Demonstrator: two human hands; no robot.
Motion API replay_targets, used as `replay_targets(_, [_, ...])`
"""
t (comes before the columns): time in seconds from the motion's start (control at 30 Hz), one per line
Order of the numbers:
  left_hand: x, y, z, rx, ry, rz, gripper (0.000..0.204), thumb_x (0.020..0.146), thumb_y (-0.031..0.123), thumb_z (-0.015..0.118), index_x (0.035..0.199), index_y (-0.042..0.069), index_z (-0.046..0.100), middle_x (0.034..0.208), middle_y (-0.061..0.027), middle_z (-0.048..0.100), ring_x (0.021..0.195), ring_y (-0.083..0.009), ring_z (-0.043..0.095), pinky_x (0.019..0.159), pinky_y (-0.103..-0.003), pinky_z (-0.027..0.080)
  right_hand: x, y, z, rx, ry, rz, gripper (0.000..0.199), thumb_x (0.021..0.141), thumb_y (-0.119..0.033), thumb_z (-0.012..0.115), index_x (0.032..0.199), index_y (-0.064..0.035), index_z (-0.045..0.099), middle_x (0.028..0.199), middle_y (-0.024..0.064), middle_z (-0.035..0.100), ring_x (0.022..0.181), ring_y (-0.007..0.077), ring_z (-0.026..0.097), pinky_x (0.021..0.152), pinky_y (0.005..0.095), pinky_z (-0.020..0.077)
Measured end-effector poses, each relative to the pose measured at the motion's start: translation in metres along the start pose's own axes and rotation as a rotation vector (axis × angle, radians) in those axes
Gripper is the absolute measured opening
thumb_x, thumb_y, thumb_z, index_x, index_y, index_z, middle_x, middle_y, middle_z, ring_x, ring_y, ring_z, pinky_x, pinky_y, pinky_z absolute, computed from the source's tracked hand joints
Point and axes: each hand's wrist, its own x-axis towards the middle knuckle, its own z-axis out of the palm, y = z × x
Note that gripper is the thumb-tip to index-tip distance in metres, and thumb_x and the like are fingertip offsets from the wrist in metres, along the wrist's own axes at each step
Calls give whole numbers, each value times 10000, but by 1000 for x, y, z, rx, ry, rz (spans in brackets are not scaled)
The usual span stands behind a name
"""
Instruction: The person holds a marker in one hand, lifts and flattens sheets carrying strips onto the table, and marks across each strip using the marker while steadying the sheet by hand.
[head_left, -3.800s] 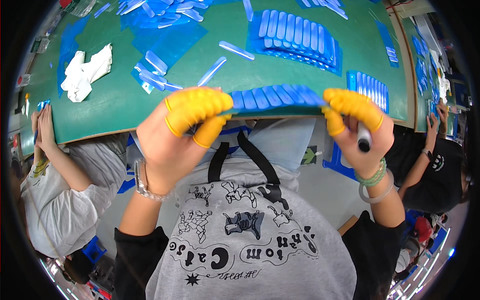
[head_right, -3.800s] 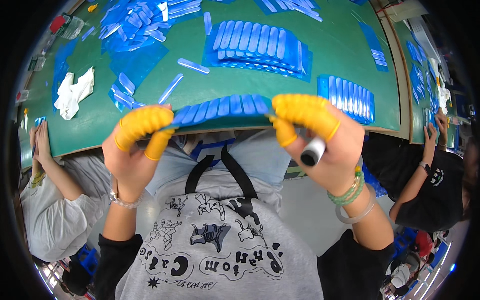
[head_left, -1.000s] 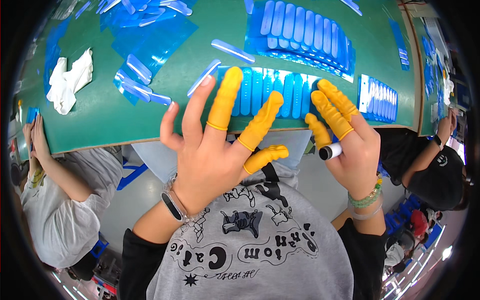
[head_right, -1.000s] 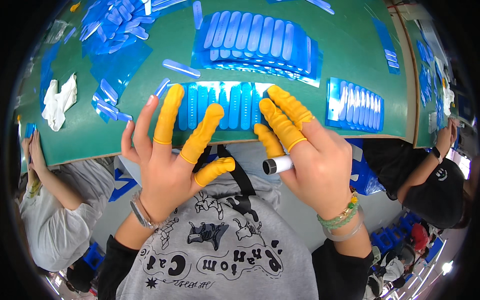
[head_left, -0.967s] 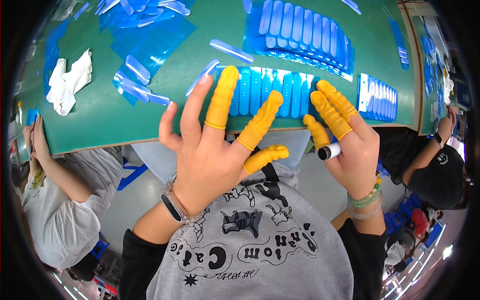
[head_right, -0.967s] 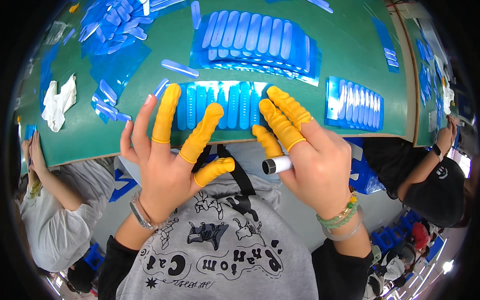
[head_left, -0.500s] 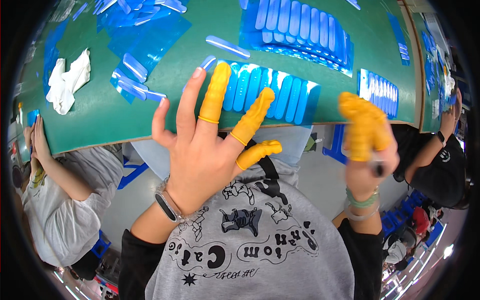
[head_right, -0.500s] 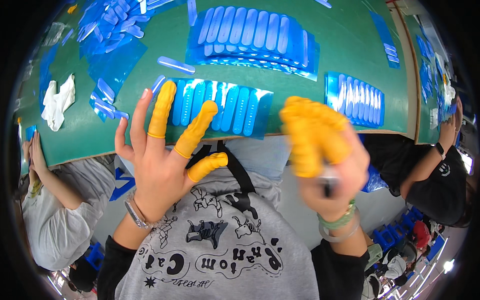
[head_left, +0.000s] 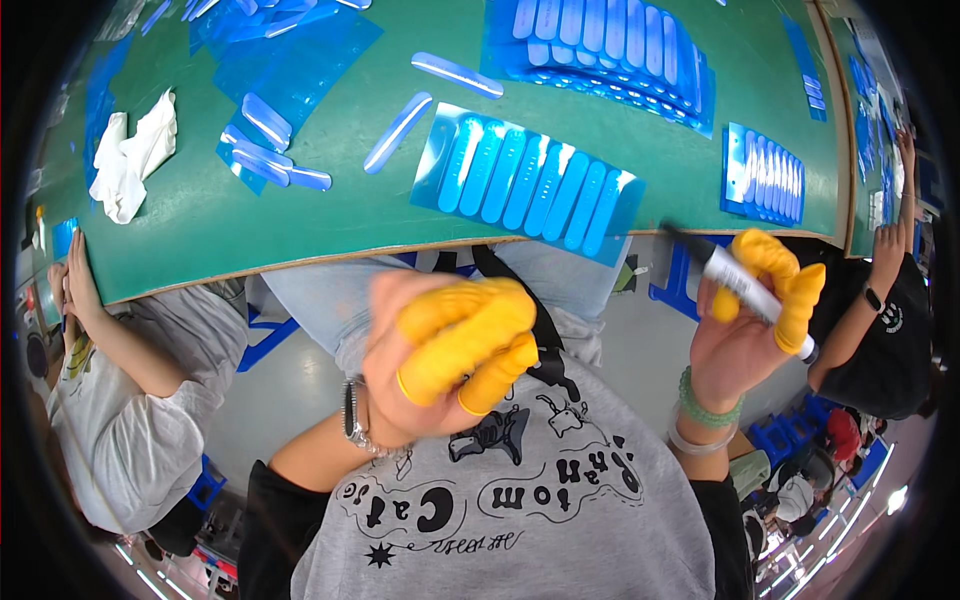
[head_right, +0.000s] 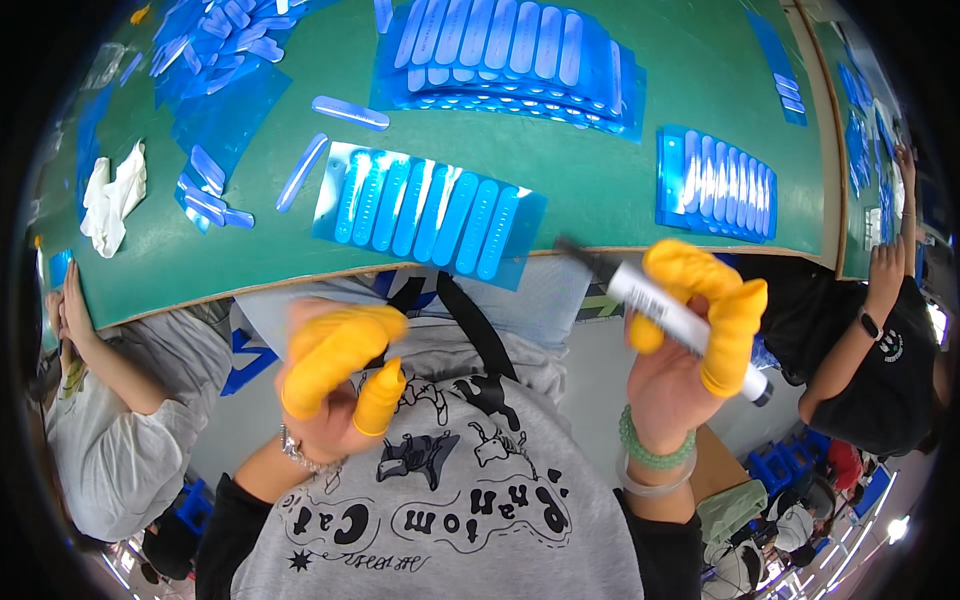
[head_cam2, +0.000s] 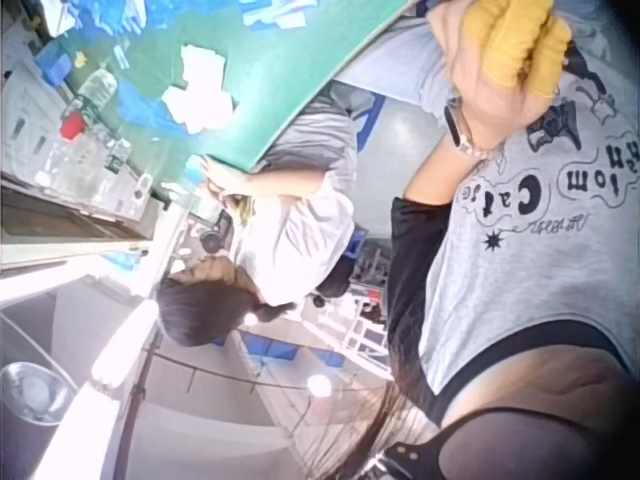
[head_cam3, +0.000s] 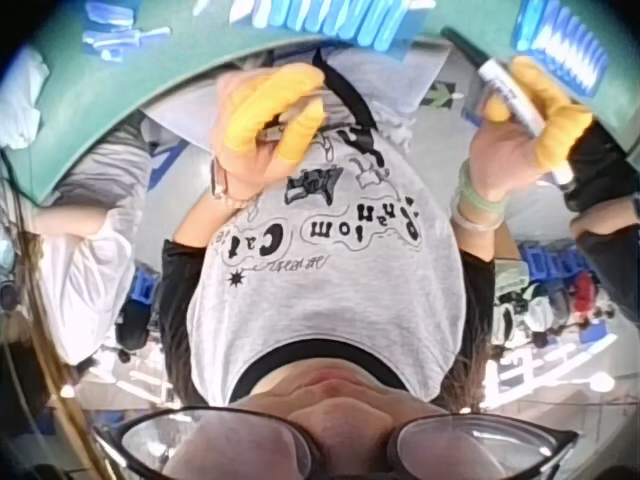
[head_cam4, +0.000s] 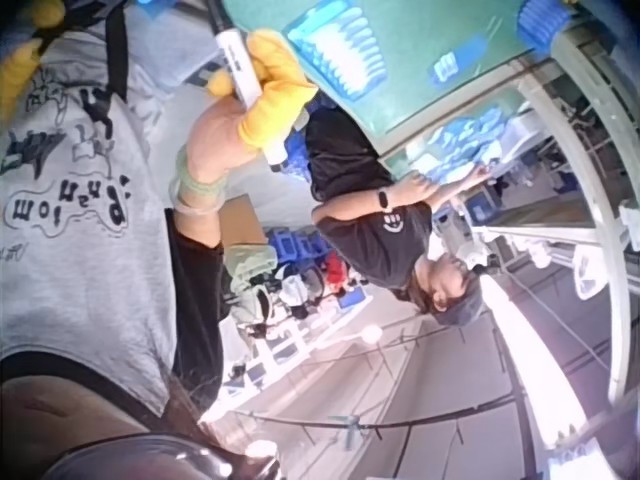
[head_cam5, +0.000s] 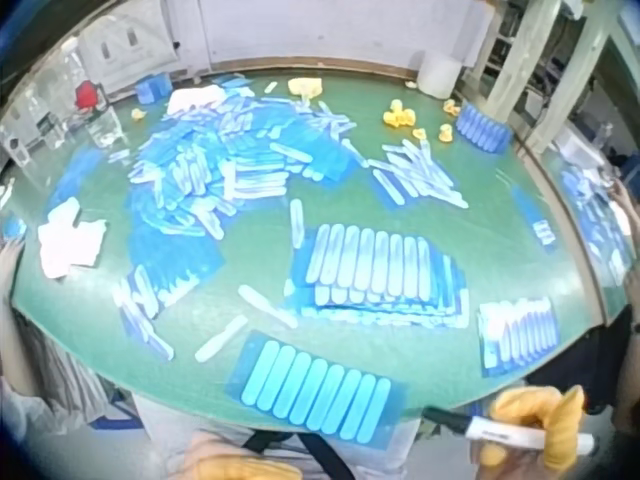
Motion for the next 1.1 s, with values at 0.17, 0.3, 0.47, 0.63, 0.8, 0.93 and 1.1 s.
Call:
replay_targets(0.17, [-10, 16, 40, -898, 226, -573, 538, 951, -43, 570, 1422, 58, 331, 1160, -205, 646, 1094, -256, 632, 947, -392, 504, 11, 17, 11, -316, -105, -303, 447, 1013, -410, 510, 1159, -2, 620, 919, 114, 607, 745, 191, 570, 638, 299, 464])
replay_targets(0.3, [-15, 11, 39, -1007, 299, -535, 580, 887, -135, 599, 1394, 17, 362, 1439, -150, 422, 1155, -280, 631, 929, -377, 524, 20, 10, 22, -742, -520, -583, 309, 793, -232, 820, 1002, -59, 672, 1129, 124, 519, 1053, 298, 602, 911, 424, 495])
replay_targets(0.47, [-14, 14, 40, -948, 281, -593, 573, 936, -68, 571, 1435, 35, 309, 1339, -191, 512, 1151, -285, 628, 956, -387, 514, 31, 23, 28, -884, -690, -713, 417, 637, -190, 929, 956, -80, 684, 1132, 112, 491, 1154, 337, 578, 941, 443, 498])
replay_targets(0.63, [-11, 18, 43, -925, 302, -608, 568, 976, 4, 557, 1467, 49, 274, 1234, -232, 617, 1119, -295, 644, 951, -390, 512, 32, 26, 23, -819, -736, -650, 451, 575, -174, 954, 928, -84, 690, 1125, 105, 494, 1162, 315, 576, 942, 412, 504])
replay_targets(0.8, [-7, 21, 43, -982, 332, -670, 568, 979, 15, 554, 1471, 41, 269, 1235, -224, 620, 1117, -294, 647, 938, -381, 517, 30, 19, 29, -802, -728, -602, 424, 592, -165, 931, 952, -104, 714, 1073, 98, 558, 1071, 286, 581, 954, 422, 489])
replay_targets(0.93, [-9, 20, 46, -968, 340, -660, 568, 979, 19, 558, 1469, 39, 271, 1230, -222, 623, 1122, -291, 645, 938, -378, 517, 28, 18, 31, -769, -680, -580, 413, 599, -167, 912, 973, -131, 739, 999, 90, 617, 984, 273, 582, 979, 448, 469])
replay_targets(1.1, [-11, 17, 44, -1011, 302, -609, 588, 932, -96, 570, 1438, 18, 292, 1436, -120, 428, 1190, -254, 608, 963, -369, 507, 30, 16, 32, -870, -717, -656, 456, 582, -155, 949, 951, -75, 692, 1149, 128, 526, 1124, 280, 585, 920, 367, 500])
